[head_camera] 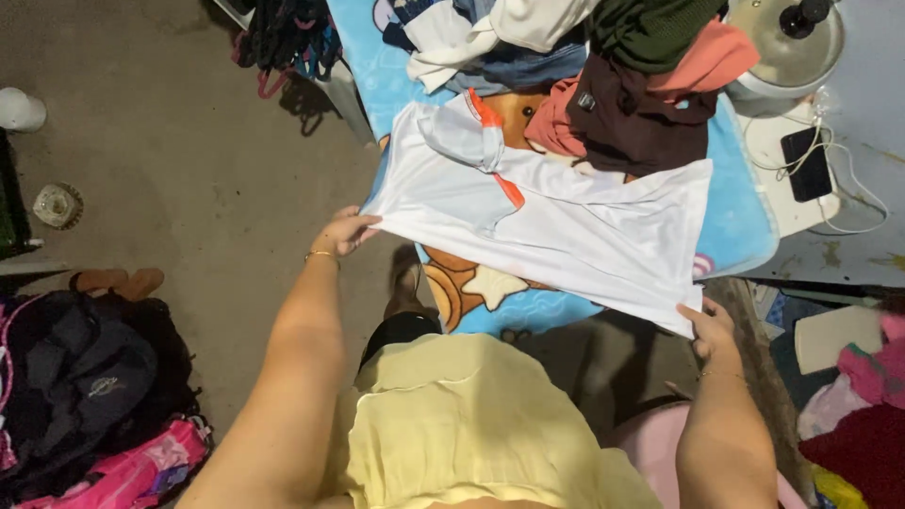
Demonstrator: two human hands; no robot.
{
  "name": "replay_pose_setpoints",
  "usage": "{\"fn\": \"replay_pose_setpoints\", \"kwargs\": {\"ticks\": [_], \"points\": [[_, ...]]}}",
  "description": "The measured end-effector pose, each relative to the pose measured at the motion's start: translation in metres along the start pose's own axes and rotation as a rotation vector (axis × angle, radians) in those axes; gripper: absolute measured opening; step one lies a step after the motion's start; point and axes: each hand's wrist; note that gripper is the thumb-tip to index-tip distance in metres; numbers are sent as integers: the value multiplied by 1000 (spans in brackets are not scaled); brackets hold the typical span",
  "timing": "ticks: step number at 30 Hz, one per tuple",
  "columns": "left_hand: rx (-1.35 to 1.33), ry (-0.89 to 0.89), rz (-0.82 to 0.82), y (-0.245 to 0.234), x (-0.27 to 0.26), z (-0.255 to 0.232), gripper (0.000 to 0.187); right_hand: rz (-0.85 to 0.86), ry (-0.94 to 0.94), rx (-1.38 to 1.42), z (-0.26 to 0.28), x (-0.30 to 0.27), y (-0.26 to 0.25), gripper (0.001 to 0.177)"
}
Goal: Folding various items of clothing and organizing them on a small table.
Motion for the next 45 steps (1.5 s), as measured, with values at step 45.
{"fn": "replay_pose_setpoints", "kwargs": {"ticks": [45], "points": [[708,560,-424,12,40,53,17,708,-397,-287,136,17,347,30]]}}
Point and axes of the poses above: each hand's wrist, its own x-axis towards the middle knuckle, its own y-axis out of the palm, z = x × y, and after that the axes turned 10 degrees about z, right-handed
